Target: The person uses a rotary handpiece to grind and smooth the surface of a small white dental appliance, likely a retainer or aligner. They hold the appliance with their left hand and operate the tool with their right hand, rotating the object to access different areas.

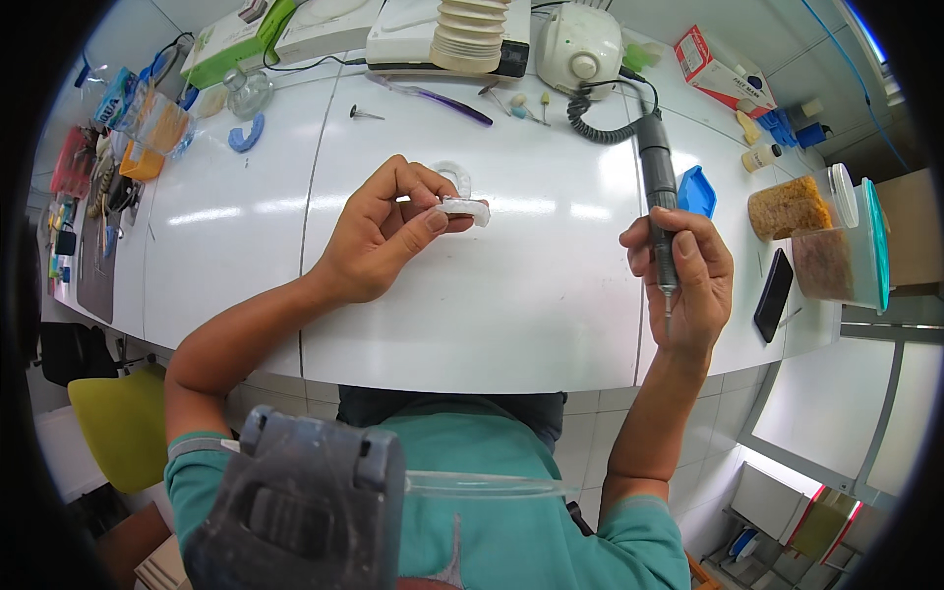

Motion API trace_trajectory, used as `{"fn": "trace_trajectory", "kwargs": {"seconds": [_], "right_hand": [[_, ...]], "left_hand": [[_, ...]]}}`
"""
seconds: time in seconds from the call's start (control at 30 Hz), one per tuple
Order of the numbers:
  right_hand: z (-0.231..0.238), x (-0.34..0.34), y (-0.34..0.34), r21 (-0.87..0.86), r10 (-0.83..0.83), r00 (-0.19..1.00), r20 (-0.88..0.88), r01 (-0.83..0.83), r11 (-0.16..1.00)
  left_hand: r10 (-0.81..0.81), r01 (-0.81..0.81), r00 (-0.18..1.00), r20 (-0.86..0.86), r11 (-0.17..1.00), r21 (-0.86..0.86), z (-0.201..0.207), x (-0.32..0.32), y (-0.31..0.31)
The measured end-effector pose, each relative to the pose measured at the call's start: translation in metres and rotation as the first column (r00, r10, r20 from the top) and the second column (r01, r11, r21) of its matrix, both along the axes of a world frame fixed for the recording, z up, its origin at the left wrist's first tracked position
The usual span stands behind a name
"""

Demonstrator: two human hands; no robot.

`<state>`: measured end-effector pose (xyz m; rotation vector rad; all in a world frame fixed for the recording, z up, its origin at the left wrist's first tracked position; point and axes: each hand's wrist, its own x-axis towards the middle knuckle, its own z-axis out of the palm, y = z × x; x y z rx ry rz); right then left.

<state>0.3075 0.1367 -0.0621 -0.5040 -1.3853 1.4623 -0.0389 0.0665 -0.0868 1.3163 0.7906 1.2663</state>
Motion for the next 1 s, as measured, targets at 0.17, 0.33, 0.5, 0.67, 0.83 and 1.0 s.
{"fn": "trace_trajectory", "kwargs": {"seconds": [0.17,0.33,0.5,0.67,0.83,1.0], "right_hand": [[0.010,-0.006,-0.002,-0.061,-0.161,0.986,0.036,0.163,0.985],[-0.012,-0.007,-0.002,-0.355,-0.073,0.869,-0.489,-0.121,0.927],[-0.010,-0.064,0.015,-0.014,0.003,0.989,-0.147,-0.006,1.000],[0.015,-0.132,0.029,0.066,-0.064,0.994,0.092,0.058,0.996],[-0.002,-0.161,0.042,0.084,0.011,0.988,0.155,-0.025,0.996],[-0.016,-0.172,0.035,0.226,-0.104,0.964,0.246,0.047,0.973]], "left_hand": [[0.013,-0.013,0.999,-0.039,1.000,-0.001,-0.004,0.008,0.007],[0.035,-0.036,0.989,-0.140,0.999,-0.001,-0.004,0.002,0.006],[0.047,-0.047,0.988,-0.148,0.999,0.008,-0.011,-0.005,0.005],[0.080,-0.084,0.989,-0.126,0.996,-0.025,-0.011,-0.011,0.008],[0.060,-0.066,0.993,-0.102,0.996,-0.056,-0.008,-0.017,0.012],[0.058,-0.061,0.992,-0.115,0.998,-0.029,-0.013,-0.016,0.012]]}}
